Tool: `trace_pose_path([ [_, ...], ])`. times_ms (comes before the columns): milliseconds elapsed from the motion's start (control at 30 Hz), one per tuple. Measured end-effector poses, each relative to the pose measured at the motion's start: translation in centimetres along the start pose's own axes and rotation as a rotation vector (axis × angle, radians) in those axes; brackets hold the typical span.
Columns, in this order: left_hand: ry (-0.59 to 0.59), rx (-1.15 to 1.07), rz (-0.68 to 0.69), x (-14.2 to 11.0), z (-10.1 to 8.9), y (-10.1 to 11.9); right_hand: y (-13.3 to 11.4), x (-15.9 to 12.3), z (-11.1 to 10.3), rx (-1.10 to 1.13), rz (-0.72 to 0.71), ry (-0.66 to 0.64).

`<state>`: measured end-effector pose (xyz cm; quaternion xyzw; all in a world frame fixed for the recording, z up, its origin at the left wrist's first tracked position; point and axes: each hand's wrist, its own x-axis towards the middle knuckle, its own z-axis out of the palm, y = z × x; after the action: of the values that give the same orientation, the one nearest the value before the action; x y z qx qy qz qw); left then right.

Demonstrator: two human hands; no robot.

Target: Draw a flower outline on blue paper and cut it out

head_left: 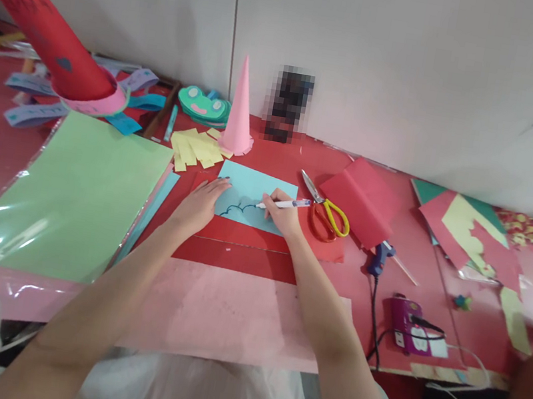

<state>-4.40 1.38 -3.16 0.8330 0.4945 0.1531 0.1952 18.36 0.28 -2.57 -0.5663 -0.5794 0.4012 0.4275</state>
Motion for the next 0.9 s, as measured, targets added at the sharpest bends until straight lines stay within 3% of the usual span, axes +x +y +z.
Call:
trace_pose_path([
  [900,-0.033,0.015,-0.019,-0.13,-0.74,0.92,-0.04,-0.24,0.03,-0.047,-0.009,0.011],
])
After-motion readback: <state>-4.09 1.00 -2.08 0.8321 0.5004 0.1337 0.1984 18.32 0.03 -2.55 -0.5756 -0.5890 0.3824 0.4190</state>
